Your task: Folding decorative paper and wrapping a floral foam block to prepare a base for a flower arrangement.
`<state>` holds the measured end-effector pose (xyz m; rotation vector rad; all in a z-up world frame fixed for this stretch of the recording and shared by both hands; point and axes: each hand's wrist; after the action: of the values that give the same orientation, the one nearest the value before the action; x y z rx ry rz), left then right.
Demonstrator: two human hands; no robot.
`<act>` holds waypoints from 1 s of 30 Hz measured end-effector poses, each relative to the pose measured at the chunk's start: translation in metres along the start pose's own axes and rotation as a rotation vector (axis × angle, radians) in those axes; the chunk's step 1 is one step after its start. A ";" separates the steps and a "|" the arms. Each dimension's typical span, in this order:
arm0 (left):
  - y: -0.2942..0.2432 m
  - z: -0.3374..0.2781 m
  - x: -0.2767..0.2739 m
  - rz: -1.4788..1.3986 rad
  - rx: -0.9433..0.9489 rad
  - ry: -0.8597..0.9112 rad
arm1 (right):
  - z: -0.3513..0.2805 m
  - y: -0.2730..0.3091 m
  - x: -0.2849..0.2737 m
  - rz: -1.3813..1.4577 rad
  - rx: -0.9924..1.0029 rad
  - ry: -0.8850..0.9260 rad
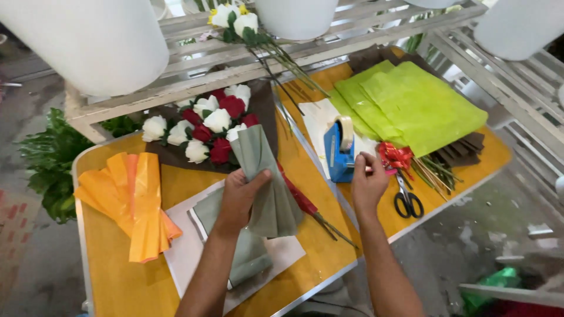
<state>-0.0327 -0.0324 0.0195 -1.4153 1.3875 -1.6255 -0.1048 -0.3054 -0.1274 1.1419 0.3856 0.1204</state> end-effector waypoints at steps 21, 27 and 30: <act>0.016 0.012 -0.022 0.159 -0.074 -0.048 | 0.046 0.018 -0.014 0.170 0.304 0.401; 0.010 0.012 -0.020 0.220 -0.115 -0.057 | 0.020 0.038 -0.036 0.161 0.276 0.308; 0.012 0.010 -0.021 0.172 -0.007 -0.068 | 0.016 0.045 -0.045 0.173 0.273 0.300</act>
<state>-0.0197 -0.0204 -0.0001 -1.3047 1.4345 -1.4517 -0.1356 -0.3135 -0.0700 1.4317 0.5811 0.4035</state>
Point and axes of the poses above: each hand's wrist, its own z-axis towards the middle knuckle, its own x-axis out of the palm, y = z × x, and after that the axes turned 6 degrees about x, right-handed
